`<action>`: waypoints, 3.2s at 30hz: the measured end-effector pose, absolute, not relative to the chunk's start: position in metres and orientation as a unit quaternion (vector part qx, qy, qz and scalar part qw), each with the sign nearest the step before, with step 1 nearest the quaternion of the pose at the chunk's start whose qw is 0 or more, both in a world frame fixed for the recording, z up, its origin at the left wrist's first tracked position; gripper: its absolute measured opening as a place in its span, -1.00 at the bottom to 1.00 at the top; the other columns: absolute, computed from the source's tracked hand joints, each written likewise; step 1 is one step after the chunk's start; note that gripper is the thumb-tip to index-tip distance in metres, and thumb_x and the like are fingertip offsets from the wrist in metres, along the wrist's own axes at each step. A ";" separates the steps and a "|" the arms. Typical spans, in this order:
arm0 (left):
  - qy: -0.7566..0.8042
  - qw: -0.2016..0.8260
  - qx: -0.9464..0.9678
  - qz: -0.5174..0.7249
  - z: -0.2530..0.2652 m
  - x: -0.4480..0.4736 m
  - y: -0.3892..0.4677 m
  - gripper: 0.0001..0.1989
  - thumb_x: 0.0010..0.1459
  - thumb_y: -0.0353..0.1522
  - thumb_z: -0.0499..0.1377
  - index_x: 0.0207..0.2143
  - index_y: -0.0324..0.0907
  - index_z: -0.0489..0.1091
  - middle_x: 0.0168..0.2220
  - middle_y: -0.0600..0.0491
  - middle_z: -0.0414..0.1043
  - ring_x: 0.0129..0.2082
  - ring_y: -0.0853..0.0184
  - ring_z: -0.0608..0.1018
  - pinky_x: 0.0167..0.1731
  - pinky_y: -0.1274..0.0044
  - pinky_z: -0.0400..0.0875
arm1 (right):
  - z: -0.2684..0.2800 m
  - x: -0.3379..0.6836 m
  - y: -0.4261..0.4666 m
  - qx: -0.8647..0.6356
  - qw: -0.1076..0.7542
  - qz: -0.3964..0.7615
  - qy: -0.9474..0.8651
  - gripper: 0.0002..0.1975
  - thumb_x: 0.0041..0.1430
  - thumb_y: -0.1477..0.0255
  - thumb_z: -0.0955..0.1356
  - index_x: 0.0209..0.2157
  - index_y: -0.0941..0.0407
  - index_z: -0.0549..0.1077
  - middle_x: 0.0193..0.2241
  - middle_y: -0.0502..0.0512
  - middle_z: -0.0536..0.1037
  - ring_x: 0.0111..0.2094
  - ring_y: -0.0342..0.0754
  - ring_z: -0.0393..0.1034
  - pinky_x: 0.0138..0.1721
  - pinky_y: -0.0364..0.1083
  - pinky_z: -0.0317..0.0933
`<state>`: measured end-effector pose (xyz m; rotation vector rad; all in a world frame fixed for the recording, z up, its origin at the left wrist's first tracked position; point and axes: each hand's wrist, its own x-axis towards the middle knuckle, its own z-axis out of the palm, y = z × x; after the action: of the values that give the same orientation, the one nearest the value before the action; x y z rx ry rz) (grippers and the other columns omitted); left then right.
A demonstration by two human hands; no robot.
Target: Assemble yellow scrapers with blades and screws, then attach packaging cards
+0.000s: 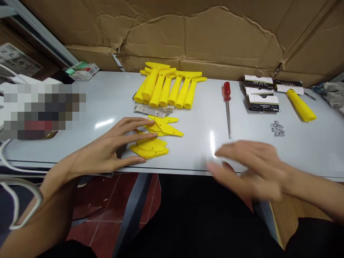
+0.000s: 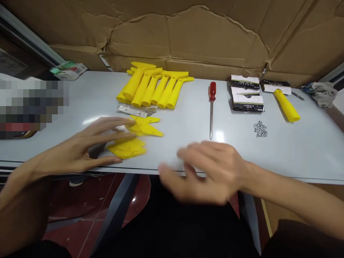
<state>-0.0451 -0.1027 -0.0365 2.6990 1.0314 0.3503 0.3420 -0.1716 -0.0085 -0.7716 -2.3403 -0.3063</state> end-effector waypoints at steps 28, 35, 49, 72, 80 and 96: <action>0.424 0.168 0.876 0.156 -0.041 -0.042 -0.114 -0.24 0.27 -0.23 0.29 0.40 0.40 0.05 0.48 0.16 0.12 0.47 0.18 0.23 0.44 0.15 0.19 | -0.054 0.239 -0.066 -0.237 0.046 -0.004 -0.971 -0.53 0.48 0.46 0.08 0.28 0.07 0.35 0.31 0.17 0.29 0.25 0.06 0.20 0.20 0.11 0.26; 0.384 0.154 0.900 0.134 -0.032 -0.040 -0.106 -0.23 0.25 -0.17 0.32 0.40 0.37 0.06 0.44 0.16 0.21 0.43 0.20 0.29 0.42 0.20 0.20 | -0.045 0.257 -0.072 -0.269 0.097 -0.032 -0.958 -0.54 0.46 0.41 0.13 0.28 0.04 0.38 0.28 0.23 0.31 0.19 0.06 0.28 0.19 0.12 0.29; 0.702 -0.011 0.708 0.068 0.007 0.030 0.057 -0.16 0.11 0.20 0.18 0.23 -0.18 0.36 0.09 -0.11 0.54 0.09 0.05 0.48 0.08 0.18 0.38 | -0.028 0.378 -0.054 -0.573 0.143 -0.080 -0.803 -0.52 0.40 0.20 0.17 0.07 0.06 0.60 -0.25 0.15 0.57 -0.40 -0.21 0.27 -0.34 -0.17 -0.06; 0.331 -0.014 0.942 -0.046 0.010 0.147 -0.128 -0.40 0.29 -0.38 -0.01 0.37 -0.10 0.08 0.00 -0.19 0.44 -0.30 0.13 0.54 -0.55 0.32 0.31 | -0.063 0.495 0.038 -0.676 0.005 -0.017 -0.737 -0.24 0.40 -0.09 -0.03 0.50 -0.12 0.01 0.51 0.22 -0.37 0.54 0.43 -0.44 0.40 0.57 -0.36; 0.340 -0.015 0.936 -0.091 0.010 0.142 -0.123 -0.53 0.37 -0.39 -0.06 0.30 -0.16 0.17 0.00 -0.16 0.40 -0.22 0.13 0.54 -0.46 0.32 0.39 | -0.061 0.517 0.039 -0.689 0.011 0.007 -0.725 -0.21 0.40 -0.10 -0.06 0.52 -0.09 -0.03 0.51 0.20 -0.39 0.55 0.38 -0.48 0.44 0.53 -0.38; 0.319 0.027 0.941 -0.108 0.010 0.141 -0.116 -0.57 0.42 -0.30 0.02 0.28 -0.22 0.22 0.05 -0.14 0.40 -0.02 0.04 0.54 -0.17 0.23 0.54 | -0.028 0.498 0.039 -0.623 0.036 -0.128 -0.771 -0.35 0.46 -0.05 0.02 0.36 -0.14 0.35 0.52 0.15 -0.33 0.56 0.22 -0.64 0.42 0.42 -0.69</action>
<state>0.1406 -0.1160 0.0097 2.9071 0.9836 -0.3335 0.4980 0.0391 -0.0284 -1.9120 -2.3682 -0.3936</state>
